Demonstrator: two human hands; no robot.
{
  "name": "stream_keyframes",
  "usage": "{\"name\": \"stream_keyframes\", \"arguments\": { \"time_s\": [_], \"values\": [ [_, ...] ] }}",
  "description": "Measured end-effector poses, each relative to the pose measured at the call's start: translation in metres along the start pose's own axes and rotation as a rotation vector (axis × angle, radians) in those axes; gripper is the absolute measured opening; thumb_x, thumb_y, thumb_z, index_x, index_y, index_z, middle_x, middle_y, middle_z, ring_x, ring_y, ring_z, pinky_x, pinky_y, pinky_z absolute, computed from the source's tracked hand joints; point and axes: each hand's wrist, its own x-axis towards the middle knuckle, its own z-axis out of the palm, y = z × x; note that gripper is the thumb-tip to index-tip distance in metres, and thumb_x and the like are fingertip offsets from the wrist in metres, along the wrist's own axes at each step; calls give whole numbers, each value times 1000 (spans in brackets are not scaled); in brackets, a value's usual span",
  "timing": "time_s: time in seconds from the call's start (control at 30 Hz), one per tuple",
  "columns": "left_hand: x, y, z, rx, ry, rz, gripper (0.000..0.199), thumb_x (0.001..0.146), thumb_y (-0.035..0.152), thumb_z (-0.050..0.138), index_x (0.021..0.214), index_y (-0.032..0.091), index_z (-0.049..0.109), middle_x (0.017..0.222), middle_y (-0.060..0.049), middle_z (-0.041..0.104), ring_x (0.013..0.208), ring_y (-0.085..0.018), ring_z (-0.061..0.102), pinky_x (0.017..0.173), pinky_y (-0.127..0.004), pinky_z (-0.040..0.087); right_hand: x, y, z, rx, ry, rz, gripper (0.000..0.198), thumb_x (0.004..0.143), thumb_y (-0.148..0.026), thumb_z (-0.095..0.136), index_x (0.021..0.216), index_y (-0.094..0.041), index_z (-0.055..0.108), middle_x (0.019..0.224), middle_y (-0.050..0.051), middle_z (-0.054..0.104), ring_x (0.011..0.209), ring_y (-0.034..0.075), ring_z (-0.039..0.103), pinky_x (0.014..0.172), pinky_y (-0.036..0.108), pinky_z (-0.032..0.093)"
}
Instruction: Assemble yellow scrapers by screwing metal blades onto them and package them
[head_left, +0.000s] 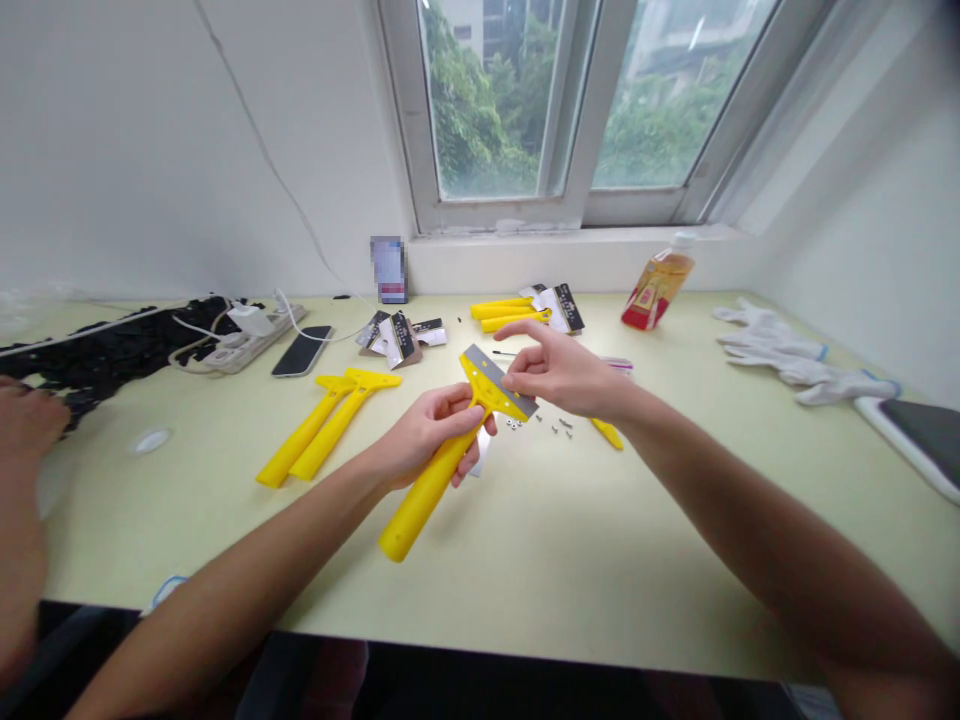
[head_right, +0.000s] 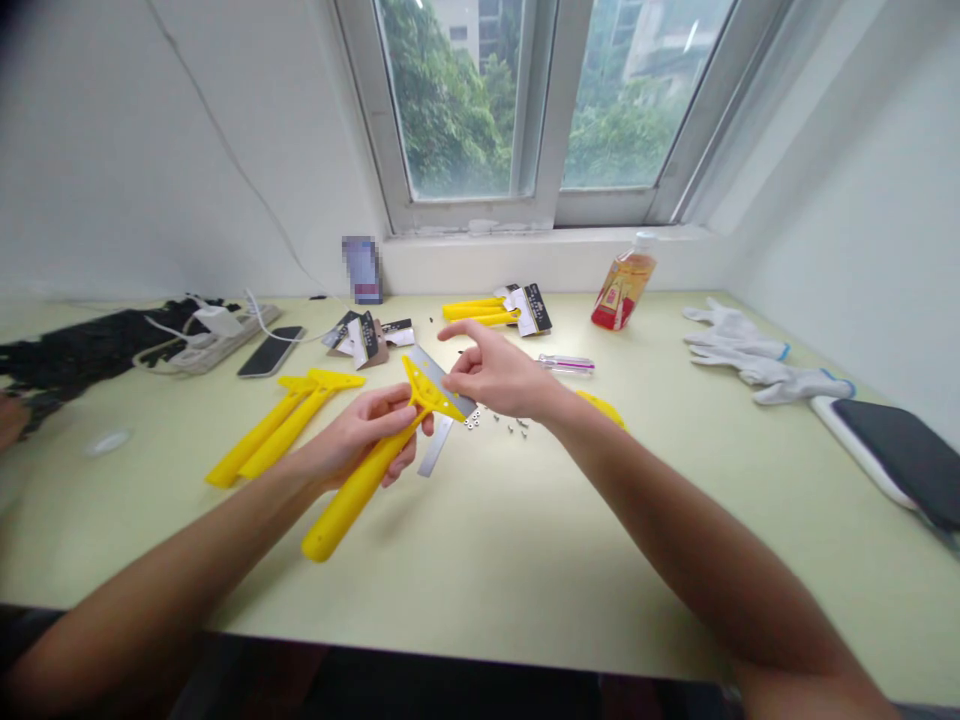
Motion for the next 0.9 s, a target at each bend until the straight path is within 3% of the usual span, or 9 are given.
{"name": "stream_keyframes", "arguments": {
  "time_s": [0.23,0.43,0.5,0.6,0.67,0.8,0.9],
  "values": [
    [-1,-25,-7,-79,99,-87,29,85,39,64,97,14,57,92,-4,60,45,-7,54,35,-19,45,10,27,10,58,-113,125,49,76,-20,66,122,-20,48,69,-4,62,58,10,55,52,23,44],
    [2,-26,-14,-115,111,-141,33,81,39,68,94,11,60,78,-4,61,45,-8,54,38,-19,46,13,23,3,26,-151,210,51,78,-24,65,125,-18,47,72,-2,65,60,11,57,57,25,47],
    [2,-27,-18,-109,140,-145,32,81,39,68,93,10,60,74,-4,60,45,-9,55,38,-19,46,14,23,-12,-117,-128,223,45,79,-28,64,121,-19,51,81,2,68,66,13,61,62,28,50],
    [3,-29,-24,-98,175,-122,32,81,40,68,91,10,61,71,-2,59,47,-9,54,39,-19,47,12,31,-50,-605,-35,262,29,79,-34,63,103,-18,63,91,8,70,77,18,65,69,32,51],
    [4,-31,-28,-95,180,-114,33,80,40,69,90,10,62,71,-2,58,47,-9,55,40,-20,48,9,42,-76,-875,-122,381,29,74,-37,67,96,-18,67,96,10,70,83,23,66,72,35,51],
    [6,-36,-30,-95,172,-120,34,80,41,70,90,9,62,75,-3,59,48,-9,56,40,-20,48,1,67,-96,-933,-241,646,55,64,-40,73,113,-16,63,101,15,69,77,27,68,58,35,53],
    [6,-36,-28,-96,180,-125,34,79,40,70,91,10,61,78,-4,60,48,-9,56,40,-19,48,0,75,-88,-836,-226,697,69,62,-30,73,126,-17,53,108,18,66,62,22,66,47,32,51]
  ]
}}
